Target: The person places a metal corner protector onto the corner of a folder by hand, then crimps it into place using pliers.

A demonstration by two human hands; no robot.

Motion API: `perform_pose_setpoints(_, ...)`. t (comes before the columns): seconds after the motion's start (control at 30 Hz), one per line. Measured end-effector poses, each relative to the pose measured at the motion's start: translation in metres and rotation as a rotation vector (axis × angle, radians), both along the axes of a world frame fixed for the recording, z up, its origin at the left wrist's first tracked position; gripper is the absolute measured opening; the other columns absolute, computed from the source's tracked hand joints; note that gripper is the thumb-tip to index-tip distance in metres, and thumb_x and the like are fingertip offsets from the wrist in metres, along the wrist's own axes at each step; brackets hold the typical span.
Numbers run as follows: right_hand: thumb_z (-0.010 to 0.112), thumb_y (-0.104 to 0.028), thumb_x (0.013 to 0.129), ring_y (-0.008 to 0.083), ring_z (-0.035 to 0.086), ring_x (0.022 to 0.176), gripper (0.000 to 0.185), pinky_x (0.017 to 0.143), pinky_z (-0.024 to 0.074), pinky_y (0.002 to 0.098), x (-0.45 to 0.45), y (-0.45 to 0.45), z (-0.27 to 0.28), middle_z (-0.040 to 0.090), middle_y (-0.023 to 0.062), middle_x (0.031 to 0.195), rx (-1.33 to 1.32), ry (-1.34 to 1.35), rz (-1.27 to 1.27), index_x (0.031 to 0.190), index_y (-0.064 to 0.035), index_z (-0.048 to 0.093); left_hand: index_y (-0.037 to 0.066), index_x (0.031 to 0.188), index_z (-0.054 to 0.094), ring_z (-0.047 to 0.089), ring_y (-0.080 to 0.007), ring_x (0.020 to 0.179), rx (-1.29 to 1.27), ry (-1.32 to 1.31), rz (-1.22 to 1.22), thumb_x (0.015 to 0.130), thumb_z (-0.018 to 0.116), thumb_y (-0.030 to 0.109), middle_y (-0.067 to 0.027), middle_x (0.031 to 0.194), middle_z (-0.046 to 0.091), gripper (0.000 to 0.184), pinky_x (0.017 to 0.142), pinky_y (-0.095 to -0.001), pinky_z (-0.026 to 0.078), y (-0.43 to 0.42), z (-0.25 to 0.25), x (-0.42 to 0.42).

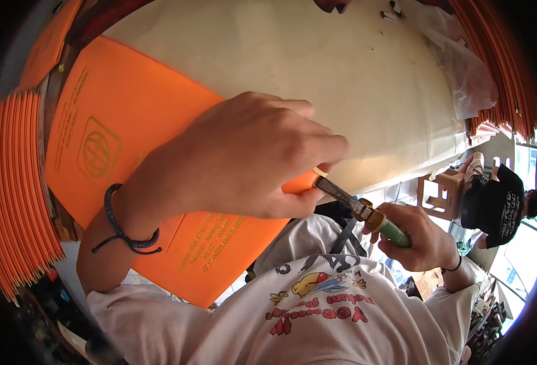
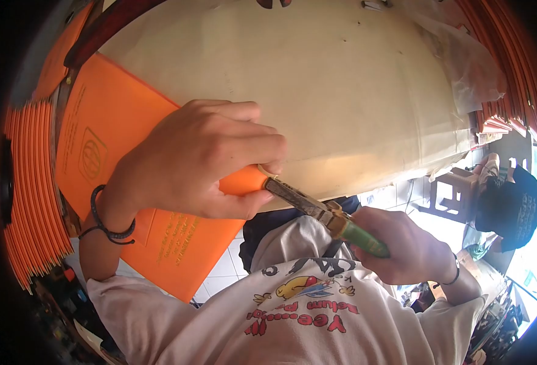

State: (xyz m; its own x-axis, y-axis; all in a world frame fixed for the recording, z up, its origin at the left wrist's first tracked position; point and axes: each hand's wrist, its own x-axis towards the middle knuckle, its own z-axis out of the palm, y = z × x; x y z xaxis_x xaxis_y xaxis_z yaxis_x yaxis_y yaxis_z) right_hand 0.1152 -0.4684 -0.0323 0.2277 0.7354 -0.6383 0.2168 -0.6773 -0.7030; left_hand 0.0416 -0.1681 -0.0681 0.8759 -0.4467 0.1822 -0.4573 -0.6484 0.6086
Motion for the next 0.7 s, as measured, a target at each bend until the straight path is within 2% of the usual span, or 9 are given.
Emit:
perform_pose_setpoints(0.07, 0.065, 0.002, 0.08, 0.0284, 0.067, 0.092, 0.031, 0.081, 0.0517, 0.0359, 0.004, 0.004, -0.003, 0.065, 0.0166, 0.109, 0.084, 0.015, 0.143, 0.111, 0.0029, 0.059, 0.01, 0.081, 0.058, 0.055, -0.021, 0.068, 0.008, -0.006, 0.002, 0.068, 0.074, 0.018, 0.0008, 0.072, 0.06, 0.022, 0.058, -0.036, 0.047, 0.0, 0.0, 0.0)
perform_pose_setpoints(0.27, 0.067, 0.002, 0.079, 0.0356, 0.062, 0.112, 0.041, 0.097, 0.046, 0.0409, 0.005, 0.011, 0.009, 0.057, 0.021, 0.126, 0.037, 0.095, 0.077, 0.119, 0.005, 0.059, 0.011, 0.077, 0.058, 0.054, -0.0204, 0.067, -0.016, -0.017, 0.005, 0.068, 0.076, 0.019, 0.0021, 0.071, 0.059, 0.022, 0.058, -0.0352, 0.047, -0.001, 0.001, 0.0)
perform_pose_setpoints(0.37, 0.069, 0.001, 0.078, 0.037, 0.06, 0.117, 0.049, 0.099, 0.0453, 0.0406, 0.009, 0.005, 0.001, 0.055, 0.0219, 0.131, 0.155, 0.088, 0.131, 0.126, 0.0047, 0.058, 0.012, 0.077, 0.058, 0.055, -0.0202, 0.067, -0.016, -0.025, 0.01, 0.068, 0.076, 0.019, 0.0025, 0.07, 0.059, 0.021, 0.058, -0.0348, 0.047, -0.001, 0.001, 0.001)
perform_pose_setpoints(0.57, 0.066, 0.003, 0.079, 0.0374, 0.053, 0.127, 0.047, 0.105, 0.0406, 0.0403, 0.014, 0.003, 0.002, 0.045, 0.0248, 0.145, 0.101, 0.181, 0.093, 0.125, 0.0058, 0.06, 0.012, 0.077, 0.06, 0.056, -0.0193, 0.066, -0.052, -0.001, 0.027, 0.069, 0.077, 0.02, 0.0037, 0.07, 0.061, 0.02, 0.057, -0.0342, 0.047, -0.002, -0.002, 0.003)
perform_pose_setpoints(0.67, 0.064, 0.006, 0.079, 0.0359, 0.06, 0.118, 0.05, 0.085, 0.051, 0.0385, 0.017, -0.002, -0.006, 0.029, 0.0226, 0.157, 0.162, 0.176, 0.149, 0.128, -0.0031, 0.058, 0.012, 0.076, 0.06, 0.056, -0.0188, 0.065, -0.057, 0.012, 0.036, 0.069, 0.077, 0.02, 0.0041, 0.069, 0.062, 0.02, 0.057, -0.034, 0.047, -0.001, -0.001, 0.003)
perform_pose_setpoints(0.7, 0.064, 0.006, 0.079, 0.0361, 0.059, 0.118, 0.05, 0.086, 0.0507, 0.0385, 0.017, -0.001, -0.005, 0.027, 0.0231, 0.158, 0.154, 0.168, 0.144, 0.128, -0.0028, 0.058, 0.012, 0.076, 0.06, 0.056, -0.0186, 0.065, -0.064, 0.017, 0.043, 0.069, 0.077, 0.02, 0.0042, 0.069, 0.062, 0.02, 0.057, -0.0339, 0.047, -0.001, -0.001, 0.003)
